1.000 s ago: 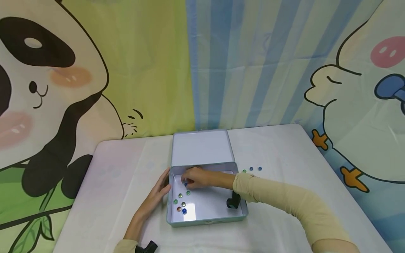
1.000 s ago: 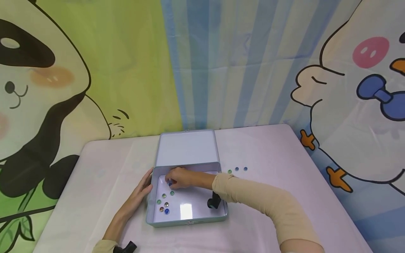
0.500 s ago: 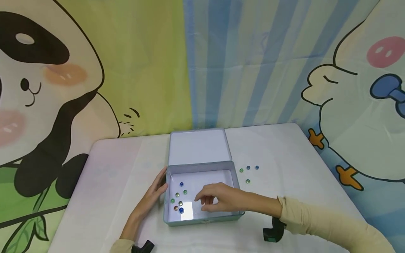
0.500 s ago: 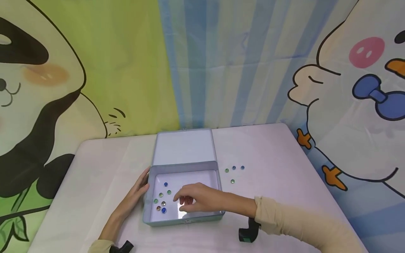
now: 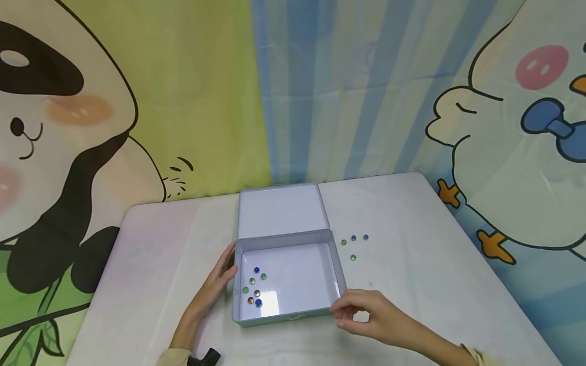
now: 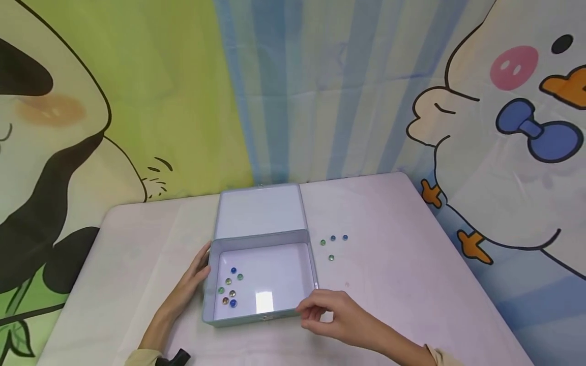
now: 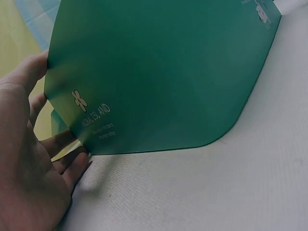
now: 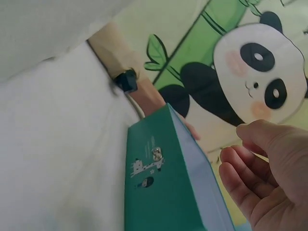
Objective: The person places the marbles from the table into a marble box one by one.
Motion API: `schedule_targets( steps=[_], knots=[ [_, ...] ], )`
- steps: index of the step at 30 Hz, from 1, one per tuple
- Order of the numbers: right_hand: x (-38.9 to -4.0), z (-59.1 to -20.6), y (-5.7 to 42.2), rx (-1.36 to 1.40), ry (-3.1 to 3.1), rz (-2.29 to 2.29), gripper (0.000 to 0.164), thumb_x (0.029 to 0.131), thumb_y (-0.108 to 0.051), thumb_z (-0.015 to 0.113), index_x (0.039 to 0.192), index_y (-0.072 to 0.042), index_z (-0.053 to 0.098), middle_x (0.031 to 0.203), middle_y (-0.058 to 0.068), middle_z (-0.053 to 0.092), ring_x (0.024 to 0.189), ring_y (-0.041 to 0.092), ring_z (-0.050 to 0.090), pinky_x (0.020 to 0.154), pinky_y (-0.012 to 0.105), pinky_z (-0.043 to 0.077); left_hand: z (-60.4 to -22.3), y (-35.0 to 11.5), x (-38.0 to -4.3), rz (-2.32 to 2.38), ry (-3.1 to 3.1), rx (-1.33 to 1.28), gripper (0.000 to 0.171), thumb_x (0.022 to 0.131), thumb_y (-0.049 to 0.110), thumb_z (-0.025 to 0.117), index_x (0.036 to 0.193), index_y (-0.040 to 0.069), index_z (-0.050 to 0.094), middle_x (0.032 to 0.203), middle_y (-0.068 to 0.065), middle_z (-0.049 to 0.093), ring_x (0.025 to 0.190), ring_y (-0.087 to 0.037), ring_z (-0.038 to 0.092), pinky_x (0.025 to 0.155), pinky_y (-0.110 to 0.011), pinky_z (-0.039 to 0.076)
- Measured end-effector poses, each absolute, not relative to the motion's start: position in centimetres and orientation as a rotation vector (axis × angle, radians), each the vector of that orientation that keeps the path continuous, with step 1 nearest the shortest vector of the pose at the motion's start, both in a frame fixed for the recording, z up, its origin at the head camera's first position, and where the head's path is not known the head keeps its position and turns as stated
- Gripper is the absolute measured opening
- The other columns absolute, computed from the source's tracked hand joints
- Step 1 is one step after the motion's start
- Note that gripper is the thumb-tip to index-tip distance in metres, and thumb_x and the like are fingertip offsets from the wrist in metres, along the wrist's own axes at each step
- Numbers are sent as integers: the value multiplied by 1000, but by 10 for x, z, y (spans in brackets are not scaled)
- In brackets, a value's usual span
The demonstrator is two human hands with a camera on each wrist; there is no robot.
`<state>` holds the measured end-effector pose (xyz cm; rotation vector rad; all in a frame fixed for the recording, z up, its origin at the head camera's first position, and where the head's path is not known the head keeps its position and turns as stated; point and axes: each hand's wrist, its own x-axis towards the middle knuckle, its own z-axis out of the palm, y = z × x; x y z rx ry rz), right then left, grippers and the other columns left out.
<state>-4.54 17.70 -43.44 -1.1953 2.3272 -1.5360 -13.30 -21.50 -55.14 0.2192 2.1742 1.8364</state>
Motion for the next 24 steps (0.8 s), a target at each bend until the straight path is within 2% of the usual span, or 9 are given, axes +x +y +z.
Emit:
schedule_targets(
  steps=[6,12,19,24],
  knots=[
    [-43,-447,194,-976,2423,-1627,25,87,-1,68,108,-14,67,93,-1,70,81,5,65,69,22,58,-552,-216,-135,1830,2177,245,59,103,29,42,153,43,14,165,-4,10,152,-37,6,115,-71,2],
    [-62,-456,209,-791,2552,-1564,15,89,-7,67,105,-6,68,91,3,70,78,3,64,67,21,57,-551,-217,-135,1835,2177,245,59,103,28,42,153,43,15,165,-2,10,152,-36,6,115,-70,2],
    [-121,-480,222,-721,2821,-1314,18,86,-4,71,103,-4,69,91,2,71,77,1,62,67,19,56,-549,-218,-137,1830,2183,268,59,103,27,41,154,42,14,165,-6,9,152,-38,4,114,-71,2],
    [-167,-498,225,-731,2921,-1143,18,83,1,71,101,2,69,91,8,69,76,11,65,67,21,57,-551,-218,-135,1826,2185,261,59,103,27,41,154,42,13,165,-6,8,151,-39,5,113,-72,2]
  ],
)
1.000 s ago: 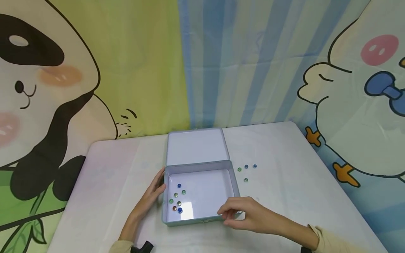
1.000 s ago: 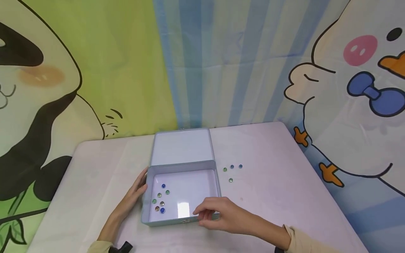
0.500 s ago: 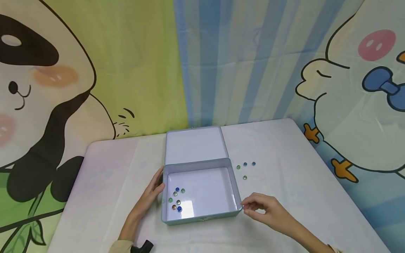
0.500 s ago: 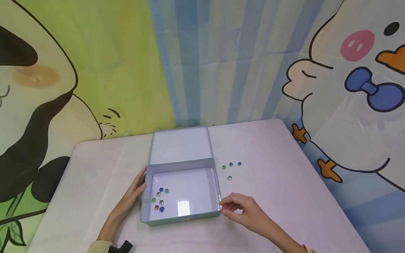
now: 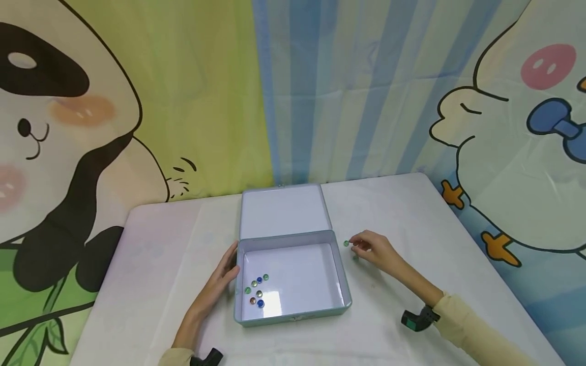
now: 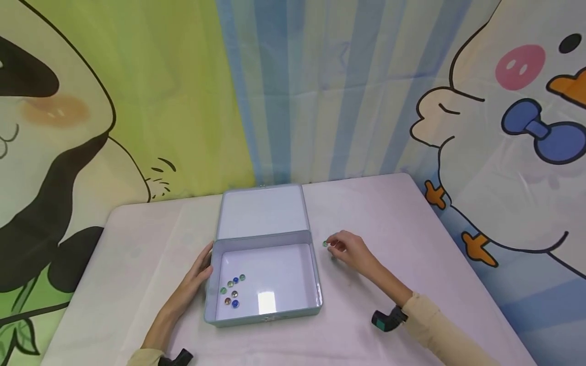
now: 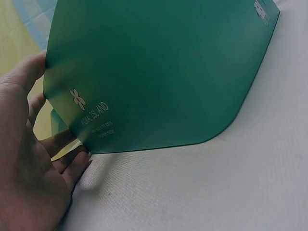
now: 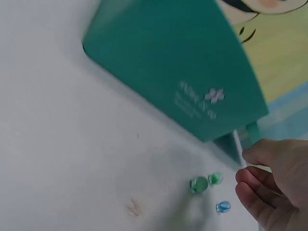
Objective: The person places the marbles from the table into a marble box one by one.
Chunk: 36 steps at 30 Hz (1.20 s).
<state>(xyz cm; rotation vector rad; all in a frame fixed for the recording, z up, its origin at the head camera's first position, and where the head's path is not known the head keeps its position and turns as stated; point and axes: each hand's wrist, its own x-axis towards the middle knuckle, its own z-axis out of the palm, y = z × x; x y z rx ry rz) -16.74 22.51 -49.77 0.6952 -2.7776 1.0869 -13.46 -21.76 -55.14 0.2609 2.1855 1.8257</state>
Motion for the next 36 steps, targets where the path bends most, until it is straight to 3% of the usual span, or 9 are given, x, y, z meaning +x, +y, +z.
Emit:
schedule_targets(
  steps=[6,22,36],
  knots=[
    [-195,-514,217,682,-2886,970,14,83,0,70,98,1,70,89,9,68,78,18,65,69,26,57,-551,-217,-133,1829,2193,258,60,103,27,42,153,42,14,165,-7,10,152,-39,5,114,-71,3],
    [-192,-521,210,671,-2900,822,13,81,-1,73,95,-2,71,86,6,65,74,12,59,64,23,52,-550,-217,-132,1855,2172,266,60,103,26,43,153,41,15,165,-9,11,152,-38,6,115,-70,5],
    [-146,-452,195,810,-2640,1141,22,80,1,75,100,-7,69,95,-2,68,81,8,67,75,26,60,-551,-217,-133,1848,2177,269,60,103,26,43,153,41,15,165,-8,12,152,-37,5,115,-70,4]
  ],
)
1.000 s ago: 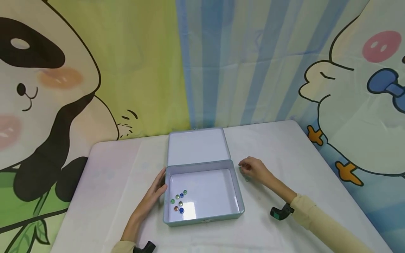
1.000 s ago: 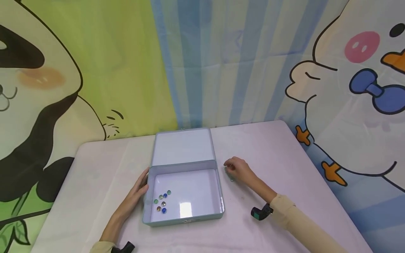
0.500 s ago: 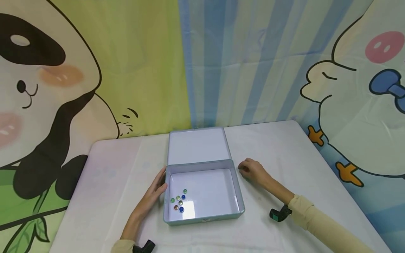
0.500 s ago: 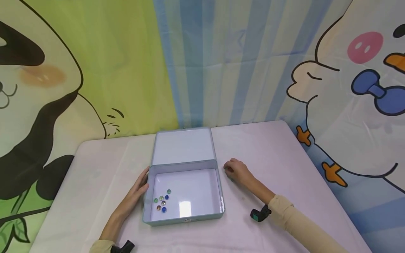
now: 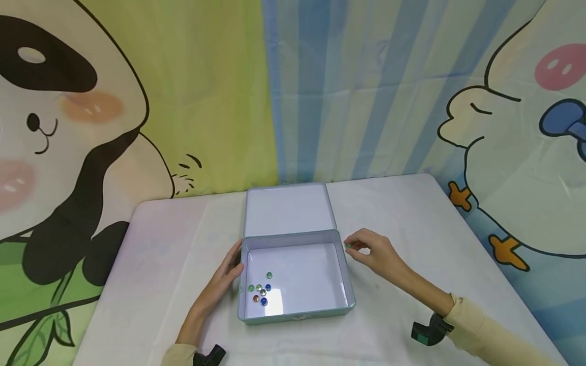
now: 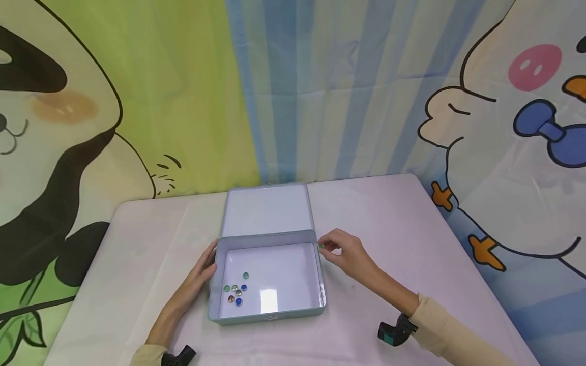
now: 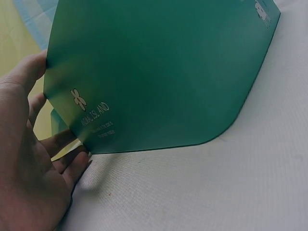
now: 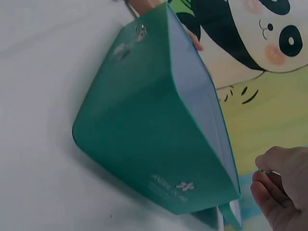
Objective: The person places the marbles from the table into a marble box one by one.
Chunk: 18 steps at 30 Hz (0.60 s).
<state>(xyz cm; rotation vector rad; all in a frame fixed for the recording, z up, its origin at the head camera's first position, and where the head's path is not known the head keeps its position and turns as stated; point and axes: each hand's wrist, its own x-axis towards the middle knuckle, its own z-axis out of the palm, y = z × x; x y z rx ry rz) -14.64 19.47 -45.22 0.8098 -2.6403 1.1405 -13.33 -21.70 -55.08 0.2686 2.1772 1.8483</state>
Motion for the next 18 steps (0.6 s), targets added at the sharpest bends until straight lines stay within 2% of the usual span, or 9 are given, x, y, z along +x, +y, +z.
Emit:
schedule_targets(
  steps=[7,18],
  knots=[
    [-121,-426,179,971,-2622,1312,24,82,1,73,101,-13,67,96,-3,69,83,10,65,76,23,59,-552,-219,-133,1858,2173,284,59,103,25,42,153,41,15,165,-8,12,152,-35,5,116,-68,5],
    [-97,-416,161,1326,-2611,1518,13,88,-4,69,100,-8,65,91,3,69,79,5,66,72,20,58,-553,-219,-134,1872,2147,300,60,103,25,43,153,42,15,165,-6,9,153,-34,3,117,-67,3]
  ],
)
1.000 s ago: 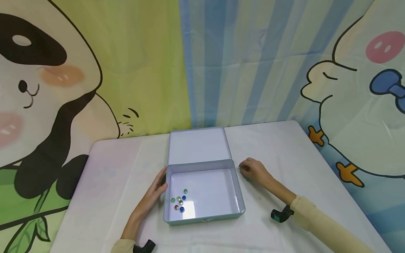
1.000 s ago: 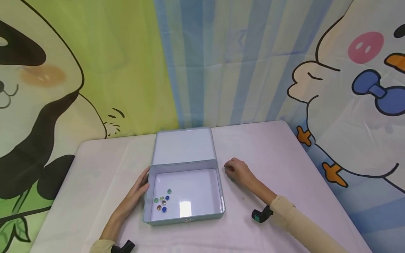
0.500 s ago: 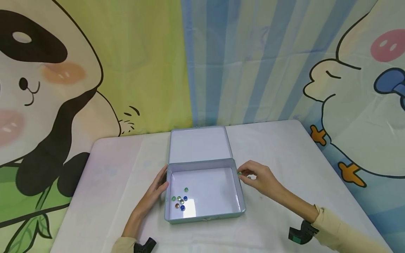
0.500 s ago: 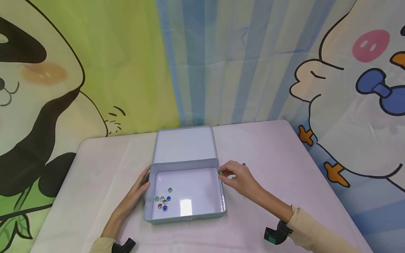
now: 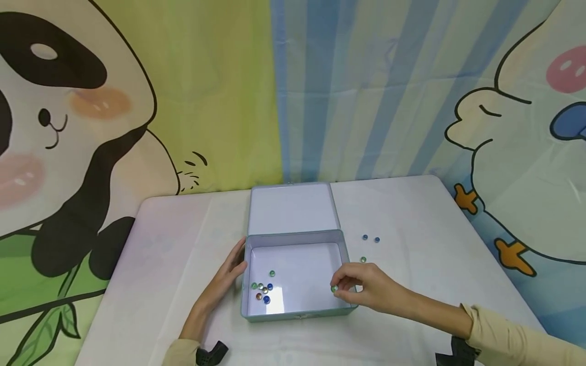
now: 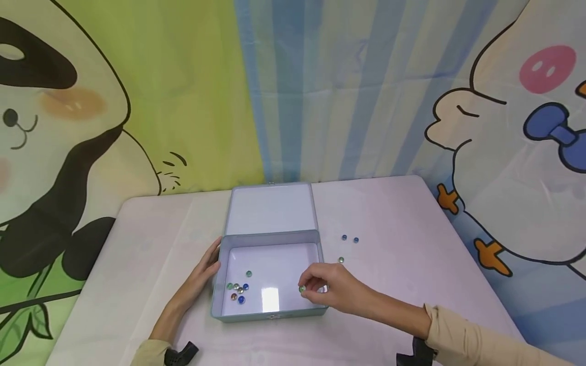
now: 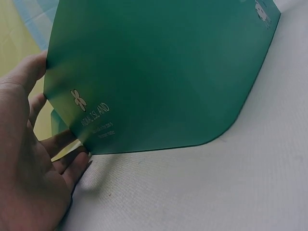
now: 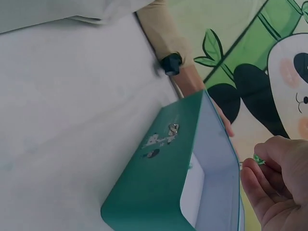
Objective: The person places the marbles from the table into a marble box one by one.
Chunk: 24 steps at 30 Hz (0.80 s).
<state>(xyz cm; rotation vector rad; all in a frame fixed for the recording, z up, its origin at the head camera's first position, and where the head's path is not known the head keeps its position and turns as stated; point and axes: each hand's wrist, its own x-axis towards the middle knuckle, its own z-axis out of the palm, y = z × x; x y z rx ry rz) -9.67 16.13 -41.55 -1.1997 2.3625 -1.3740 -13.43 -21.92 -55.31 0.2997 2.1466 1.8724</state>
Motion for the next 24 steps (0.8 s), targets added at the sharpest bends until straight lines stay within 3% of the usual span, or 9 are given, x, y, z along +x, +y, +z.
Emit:
schedule_targets(
  steps=[13,19,24],
  knots=[
    [-107,-408,139,-1165,2319,-1169,9,87,-3,67,95,-7,65,88,0,71,77,-3,64,71,16,57,-552,-217,-137,1875,2152,300,60,103,23,42,153,42,15,165,-7,10,153,-35,3,117,-67,4],
    [-129,-410,123,-1048,2321,-1085,5,89,-7,67,94,-6,66,88,0,70,78,-1,63,73,17,56,-552,-218,-136,1872,2150,297,60,103,25,43,153,42,15,165,-7,9,153,-35,3,117,-68,3],
    [-156,-417,102,-1132,2396,-930,6,91,-10,66,95,-6,67,88,1,70,78,2,63,72,14,55,-552,-218,-135,1877,2146,308,60,103,24,43,154,41,15,165,-9,10,152,-36,4,117,-68,4]
  ],
)
